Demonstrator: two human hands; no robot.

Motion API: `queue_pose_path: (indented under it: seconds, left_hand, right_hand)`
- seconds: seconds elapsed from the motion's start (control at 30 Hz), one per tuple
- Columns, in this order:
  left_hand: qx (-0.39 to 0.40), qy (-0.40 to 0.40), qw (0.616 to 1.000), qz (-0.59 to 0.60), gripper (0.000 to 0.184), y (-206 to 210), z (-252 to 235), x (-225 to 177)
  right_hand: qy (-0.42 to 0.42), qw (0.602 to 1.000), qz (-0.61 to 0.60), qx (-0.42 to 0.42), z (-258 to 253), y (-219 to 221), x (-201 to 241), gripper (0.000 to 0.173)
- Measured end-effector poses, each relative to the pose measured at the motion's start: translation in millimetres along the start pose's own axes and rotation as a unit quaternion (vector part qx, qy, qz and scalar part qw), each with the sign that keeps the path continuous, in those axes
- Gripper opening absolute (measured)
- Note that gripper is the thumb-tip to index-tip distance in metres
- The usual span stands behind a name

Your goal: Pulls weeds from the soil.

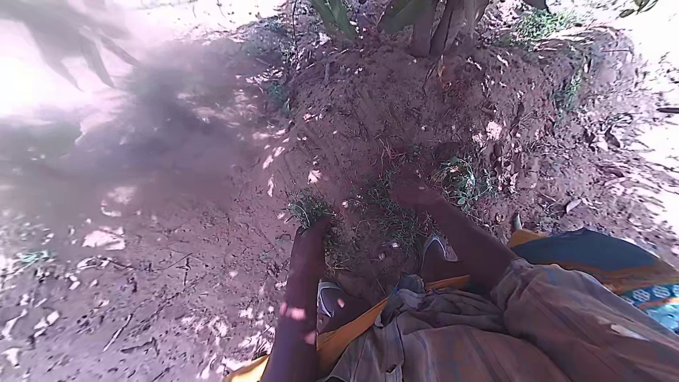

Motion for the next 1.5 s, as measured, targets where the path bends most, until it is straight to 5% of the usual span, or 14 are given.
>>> queue_pose_path:
  seconds: [0.23,0.37,0.53,0.7,0.8,1.0,1.2,1.33,1.5]
  left_hand:
    - [0.006,0.007,1.0,0.021,0.022,11,-4,3]
    - [0.002,0.022,0.998,0.061,0.023,13,-6,4]
    - [-0.006,0.011,0.997,0.075,0.022,10,-11,7]
    - [0.025,0.01,0.994,0.107,0.021,15,-7,3]
    - [0.051,0.009,0.991,0.127,0.022,17,-6,2]
    - [0.087,-0.006,0.99,0.115,0.026,17,-7,4]
    - [0.052,-0.029,0.994,0.088,0.021,14,-3,9]
    - [0.046,0.028,0.998,0.035,0.016,12,5,2]
    - [0.009,0.059,0.998,0.01,0.017,-2,-4,2]
  right_hand:
    - [-0.07,0.99,0.085,0.089,-2,40,24,0.045]
    - [-0.029,0.991,-0.099,-0.081,-7,19,10,0.033]
    - [0.041,0.859,-0.444,-0.252,21,-59,-28,0.029]
    - [0.058,0.767,-0.59,-0.246,25,-57,-37,0.028]
    - [-0.022,0.73,-0.652,-0.204,25,-58,-22,0.036]
    - [-0.135,0.78,-0.606,-0.083,27,-47,30,0.037]
    - [-0.161,0.82,-0.548,-0.04,33,-31,81,0.034]
    - [-0.209,0.842,-0.496,-0.013,44,-34,105,0.052]
    - [-0.147,0.843,-0.507,-0.105,35,-48,69,0.04]
Point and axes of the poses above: each hand's wrist, its own z-axis away from the middle knuckle, its own y-axis out of the palm, x = y × z, the point moved 5 cm from there along -z, towards the middle knuckle, and after that the axes turned 15 degrees about z, right-handed, at the moved point
